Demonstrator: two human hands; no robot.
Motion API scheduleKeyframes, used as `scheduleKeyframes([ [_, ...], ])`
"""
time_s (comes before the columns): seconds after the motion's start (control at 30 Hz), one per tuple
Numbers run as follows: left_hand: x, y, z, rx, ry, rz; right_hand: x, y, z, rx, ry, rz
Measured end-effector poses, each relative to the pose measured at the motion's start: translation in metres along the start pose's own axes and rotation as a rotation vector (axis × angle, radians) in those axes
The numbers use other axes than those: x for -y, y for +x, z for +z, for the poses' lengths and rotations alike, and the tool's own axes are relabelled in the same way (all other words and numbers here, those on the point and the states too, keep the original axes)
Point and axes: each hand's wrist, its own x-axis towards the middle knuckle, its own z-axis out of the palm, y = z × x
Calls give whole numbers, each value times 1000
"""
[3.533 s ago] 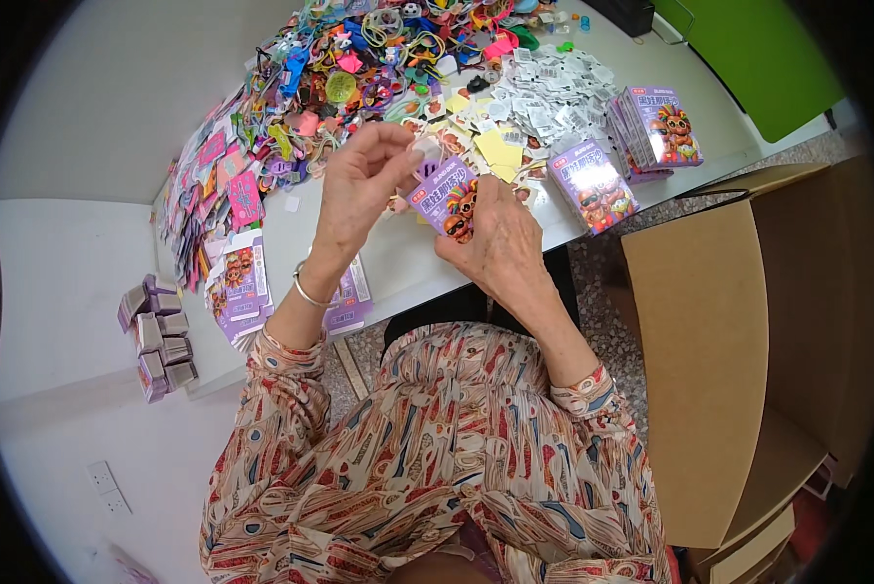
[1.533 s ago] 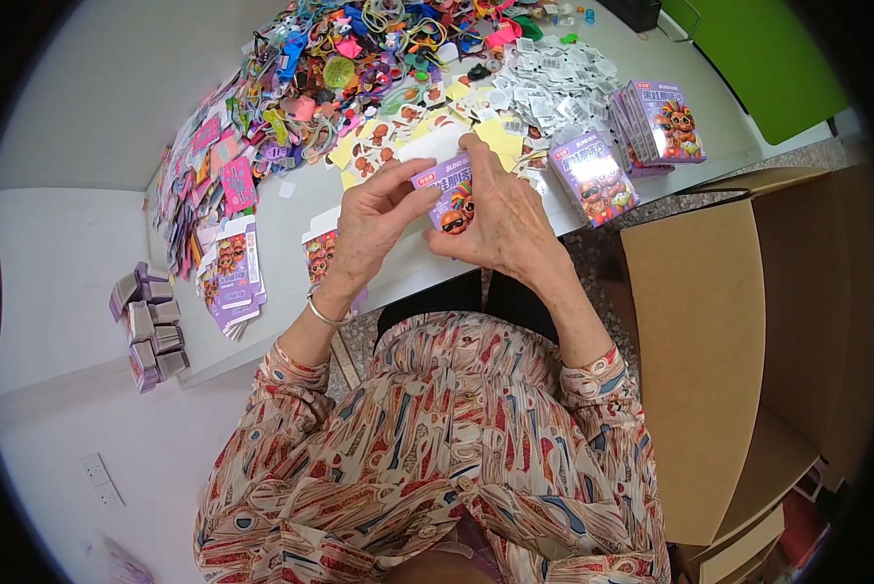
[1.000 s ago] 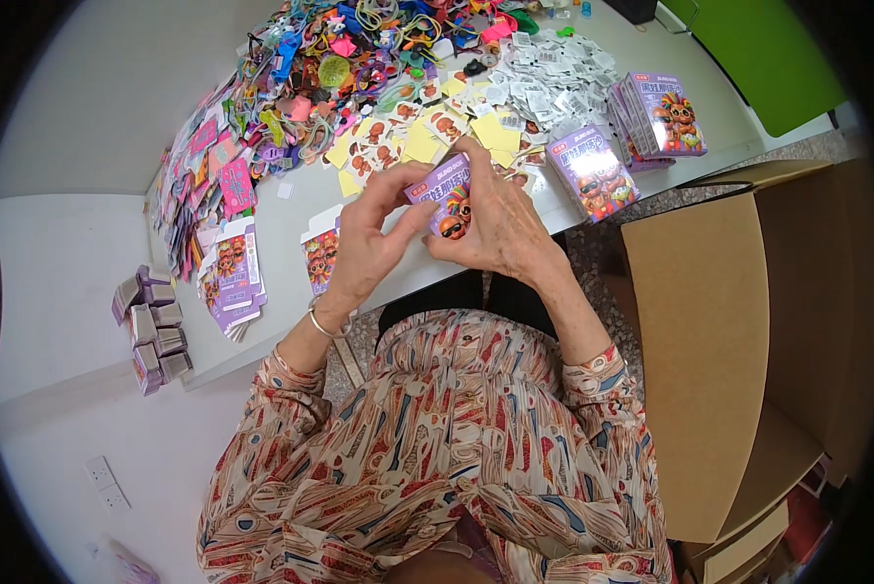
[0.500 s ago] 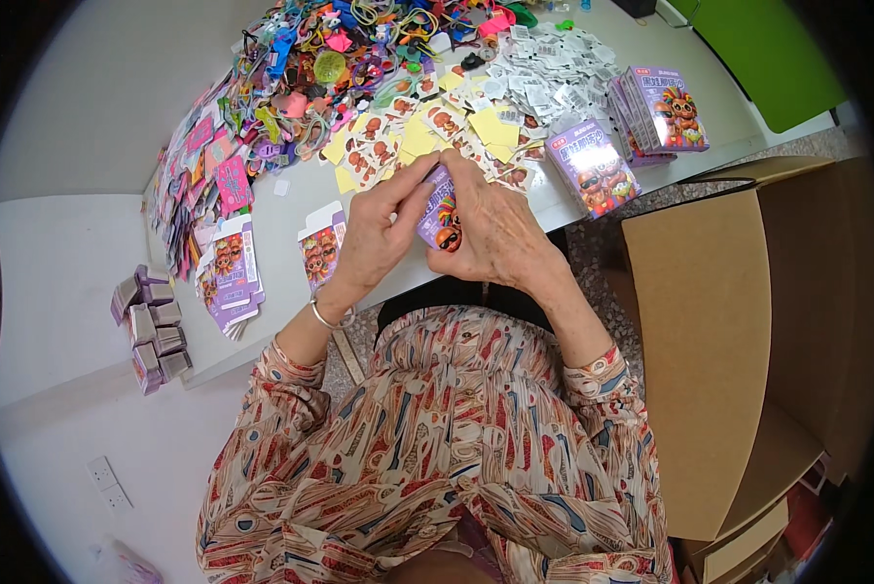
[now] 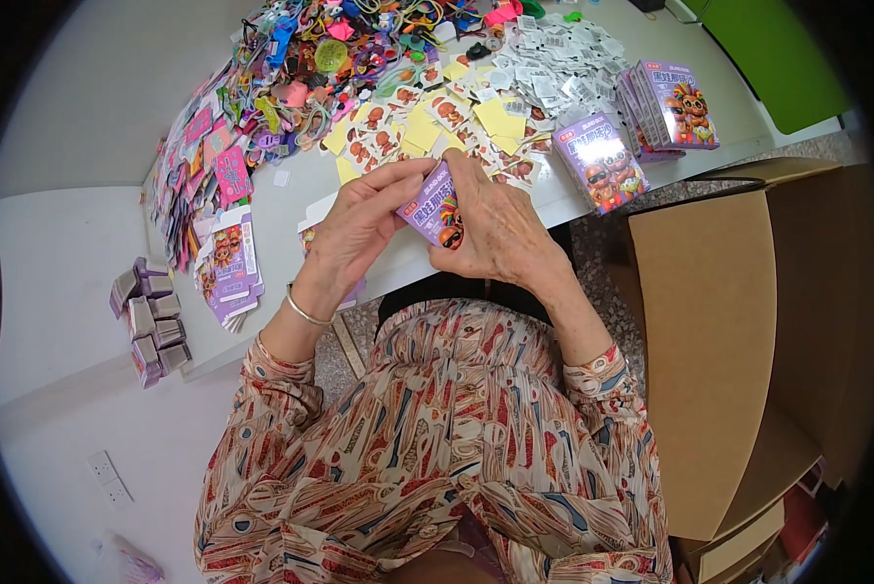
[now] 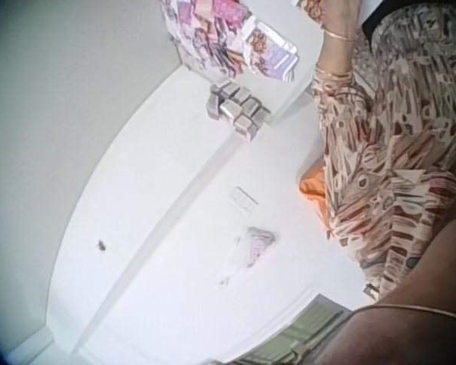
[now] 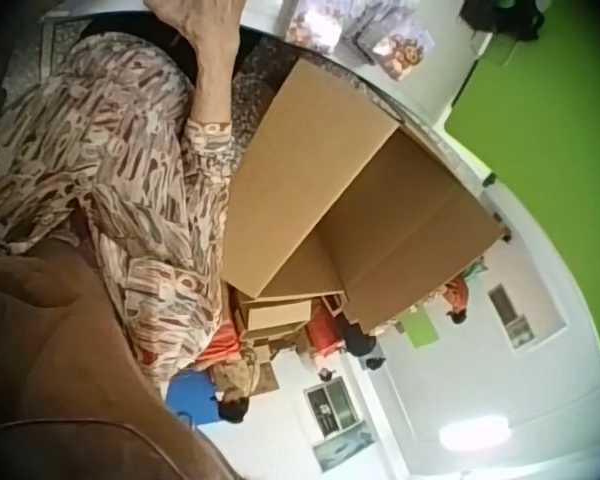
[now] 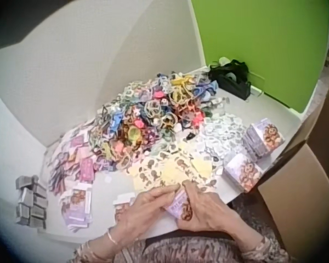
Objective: Organizing small product boxes and packing them into a larger shipping carton.
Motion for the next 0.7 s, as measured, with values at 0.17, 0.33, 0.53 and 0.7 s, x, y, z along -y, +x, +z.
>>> scheduleKeyframes([
  [0.17, 10, -4, 7, -28, 155, 135, 3, 0, -2, 87, 13, 63],
  [0.33, 20, -1, 6, -102, 405, 321, 2, 0, 0, 80, 47, 65],
  [0.53, 16, -2, 9, -183, 366, 353, 3, 0, 2, 61, 74, 53],
  [0.7, 25, -1, 6, -246, 661, 488, 3, -1, 5, 45, 81, 29],
])
